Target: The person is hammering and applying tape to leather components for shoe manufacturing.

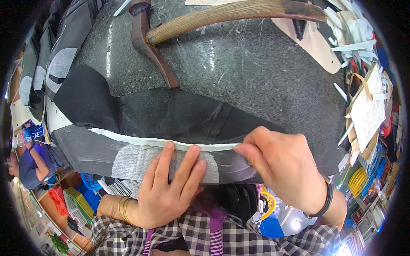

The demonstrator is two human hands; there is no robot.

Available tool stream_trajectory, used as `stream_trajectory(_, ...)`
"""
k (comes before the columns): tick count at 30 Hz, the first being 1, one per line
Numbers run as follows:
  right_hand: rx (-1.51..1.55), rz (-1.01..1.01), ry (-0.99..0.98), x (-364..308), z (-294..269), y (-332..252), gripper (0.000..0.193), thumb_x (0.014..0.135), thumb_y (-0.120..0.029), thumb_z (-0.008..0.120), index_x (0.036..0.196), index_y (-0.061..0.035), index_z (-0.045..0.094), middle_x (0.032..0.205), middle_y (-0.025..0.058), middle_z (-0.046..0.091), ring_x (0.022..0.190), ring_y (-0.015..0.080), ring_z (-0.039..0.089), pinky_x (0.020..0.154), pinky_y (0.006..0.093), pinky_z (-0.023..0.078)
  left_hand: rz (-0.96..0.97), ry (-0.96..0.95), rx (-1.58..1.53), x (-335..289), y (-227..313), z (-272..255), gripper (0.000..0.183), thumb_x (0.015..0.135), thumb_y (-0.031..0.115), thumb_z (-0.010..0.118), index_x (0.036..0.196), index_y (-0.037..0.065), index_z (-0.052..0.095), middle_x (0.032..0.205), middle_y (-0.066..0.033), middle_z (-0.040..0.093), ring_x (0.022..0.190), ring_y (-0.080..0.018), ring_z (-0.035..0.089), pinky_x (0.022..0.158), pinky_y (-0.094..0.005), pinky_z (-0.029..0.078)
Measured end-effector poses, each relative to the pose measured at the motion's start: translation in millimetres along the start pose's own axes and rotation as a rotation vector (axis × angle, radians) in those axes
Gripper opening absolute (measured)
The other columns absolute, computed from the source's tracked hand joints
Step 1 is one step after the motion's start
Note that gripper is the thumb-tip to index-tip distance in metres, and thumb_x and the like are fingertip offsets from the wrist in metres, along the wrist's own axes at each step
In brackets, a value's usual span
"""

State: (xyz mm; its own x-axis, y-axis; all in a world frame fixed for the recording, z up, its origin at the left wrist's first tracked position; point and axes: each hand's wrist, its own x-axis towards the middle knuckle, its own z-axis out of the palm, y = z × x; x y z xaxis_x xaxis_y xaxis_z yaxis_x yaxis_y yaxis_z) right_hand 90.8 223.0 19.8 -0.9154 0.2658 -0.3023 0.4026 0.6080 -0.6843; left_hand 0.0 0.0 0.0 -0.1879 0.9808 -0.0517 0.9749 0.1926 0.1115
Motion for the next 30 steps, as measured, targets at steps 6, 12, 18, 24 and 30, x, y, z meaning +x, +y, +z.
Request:
stream_trajectory(6, 0.071, 0.014, -0.149, 15, -10, 6, 0.026, 0.089, -0.017, 0.066, 0.072, 0.0000, 0.056, 0.056, 0.0177, 0.057, 0.057, 0.0371, 0.062, 0.051, 0.0419, 0.048, 0.018, -0.126, 0.007, 21, 13, -17, 0.051, 0.083, 0.036, 0.062, 0.128, 0.013, 0.058, 0.138, -0.0123, 0.055, 0.126, -0.0296, 0.049, 0.102, -0.0451, 0.040)
stream_trajectory(12, -0.292, -0.189, -0.075, 23, -18, 17, 0.032, 0.083, -0.025, 0.073, 0.070, -0.0008, 0.057, 0.056, 0.0183, 0.055, 0.055, 0.0381, 0.059, 0.052, 0.0434, 0.047, 0.164, 0.088, 0.016, 28, 10, 12, 0.044, 0.085, 0.023, 0.058, 0.128, 0.017, 0.059, 0.139, -0.0067, 0.052, 0.121, -0.0214, 0.049, 0.105, -0.0435, 0.037)
stream_trajectory(18, -0.364, -0.633, 0.260, 43, -18, 33, 0.032, 0.080, -0.026, 0.075, 0.089, 0.0002, 0.059, 0.074, 0.0116, 0.063, 0.064, 0.0289, 0.064, 0.056, 0.0355, 0.049, 0.131, 0.082, 0.026, 32, 21, 12, 0.040, 0.084, 0.023, 0.060, 0.124, 0.018, 0.058, 0.135, 0.0024, 0.056, 0.118, -0.0204, 0.049, 0.103, -0.0431, 0.037)
stream_trajectory(24, -0.259, 0.024, -0.389, 55, -54, -1, 0.036, 0.076, -0.026, 0.074, 0.088, -0.0006, 0.052, 0.088, 0.0159, 0.060, 0.077, 0.0385, 0.060, 0.062, 0.0418, 0.047, 0.134, 0.021, 0.072, 34, 20, 11, 0.038, 0.083, 0.023, 0.064, 0.119, 0.020, 0.052, 0.134, 0.0058, 0.057, 0.115, -0.0200, 0.050, 0.101, -0.0435, 0.035)
stream_trajectory(30, -0.021, -0.616, -0.201, 53, -44, 30, 0.031, 0.070, -0.016, 0.074, 0.081, 0.0023, 0.051, 0.076, 0.0156, 0.053, 0.073, 0.0402, 0.057, 0.063, 0.0456, 0.044, 0.118, 0.050, 0.066, 46, 23, 11, 0.032, 0.080, 0.023, 0.066, 0.109, 0.020, 0.051, 0.128, 0.0056, 0.060, 0.110, -0.0216, 0.051, 0.096, -0.0443, 0.037)
